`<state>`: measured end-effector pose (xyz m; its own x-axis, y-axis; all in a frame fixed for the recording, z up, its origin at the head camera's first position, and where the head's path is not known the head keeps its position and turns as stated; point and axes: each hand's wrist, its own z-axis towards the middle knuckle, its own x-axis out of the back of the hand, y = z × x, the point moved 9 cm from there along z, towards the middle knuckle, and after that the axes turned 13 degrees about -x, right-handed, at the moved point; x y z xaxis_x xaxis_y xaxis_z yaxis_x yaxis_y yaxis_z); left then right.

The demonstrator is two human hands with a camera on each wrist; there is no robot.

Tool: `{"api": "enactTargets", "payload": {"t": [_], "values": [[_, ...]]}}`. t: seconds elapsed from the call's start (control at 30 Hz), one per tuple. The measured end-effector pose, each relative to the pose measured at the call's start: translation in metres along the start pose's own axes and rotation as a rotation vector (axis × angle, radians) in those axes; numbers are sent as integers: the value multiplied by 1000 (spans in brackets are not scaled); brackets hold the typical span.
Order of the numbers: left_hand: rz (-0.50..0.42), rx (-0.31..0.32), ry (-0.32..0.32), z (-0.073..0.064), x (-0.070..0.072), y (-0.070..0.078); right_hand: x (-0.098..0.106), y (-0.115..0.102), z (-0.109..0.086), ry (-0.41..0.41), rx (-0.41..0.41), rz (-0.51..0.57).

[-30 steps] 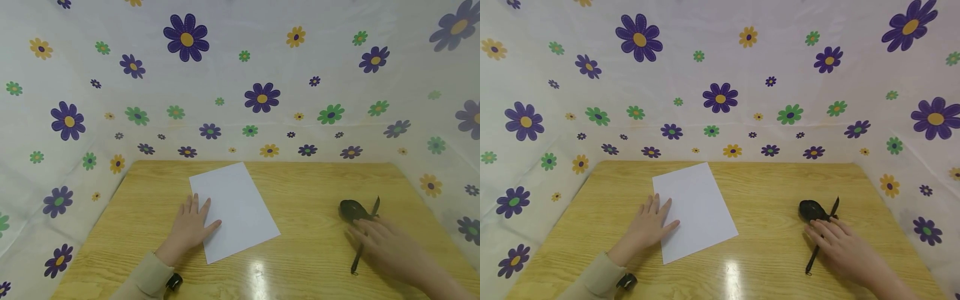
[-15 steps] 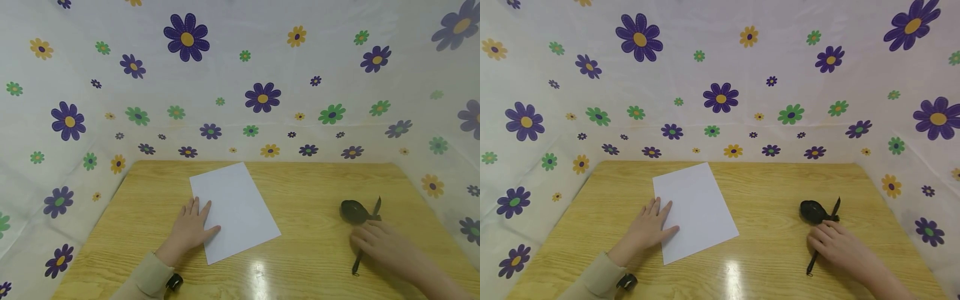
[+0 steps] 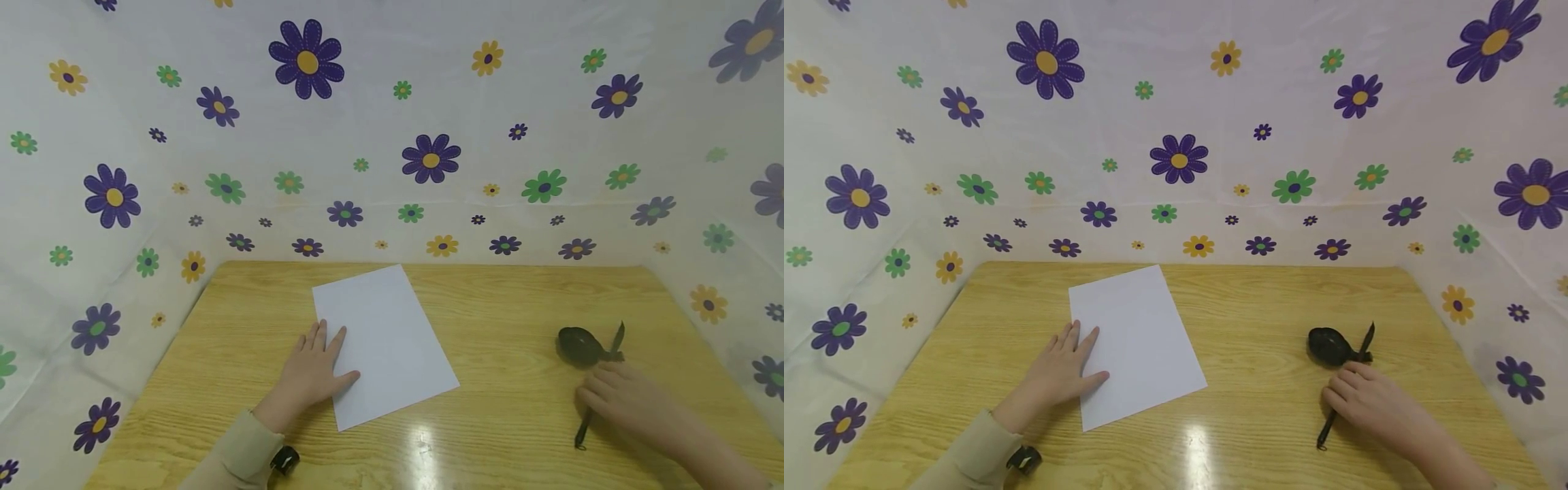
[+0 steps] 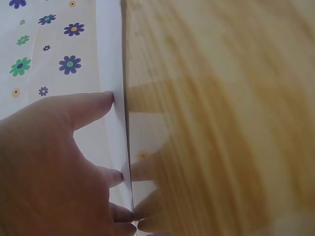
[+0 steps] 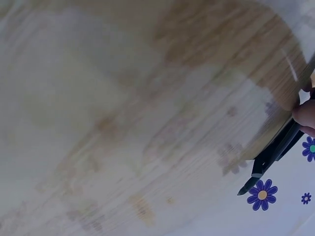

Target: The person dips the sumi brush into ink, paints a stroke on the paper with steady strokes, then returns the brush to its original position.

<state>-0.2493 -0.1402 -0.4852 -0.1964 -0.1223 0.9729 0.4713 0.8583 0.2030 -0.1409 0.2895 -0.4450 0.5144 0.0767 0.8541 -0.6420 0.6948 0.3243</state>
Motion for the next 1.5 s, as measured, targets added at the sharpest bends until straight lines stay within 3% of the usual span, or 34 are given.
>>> {"api": "enactTargets", "payload": {"t": [0.2, 0.47, 0.63, 0.83, 0.97, 1.5], "values": [[-15, -10, 9, 0, 0, 0, -1, -5, 0, -14, 80, -66], [-31, -25, 8, 0, 0, 1, 2, -9, 1, 49, 158, -104], [-40, -34, -10, 4, -5, 0, 5, -5, 6, 46, 134, -118], [-37, -67, -30, 11, -10, 5, 10, 3, 9, -64, 116, -245], [-39, -74, -39, 14, -11, 8, 17, 7, 12, -96, 98, -265], [-26, -121, -61, 24, -19, 22, 44, 25, 18, 3, -51, -99]]}}
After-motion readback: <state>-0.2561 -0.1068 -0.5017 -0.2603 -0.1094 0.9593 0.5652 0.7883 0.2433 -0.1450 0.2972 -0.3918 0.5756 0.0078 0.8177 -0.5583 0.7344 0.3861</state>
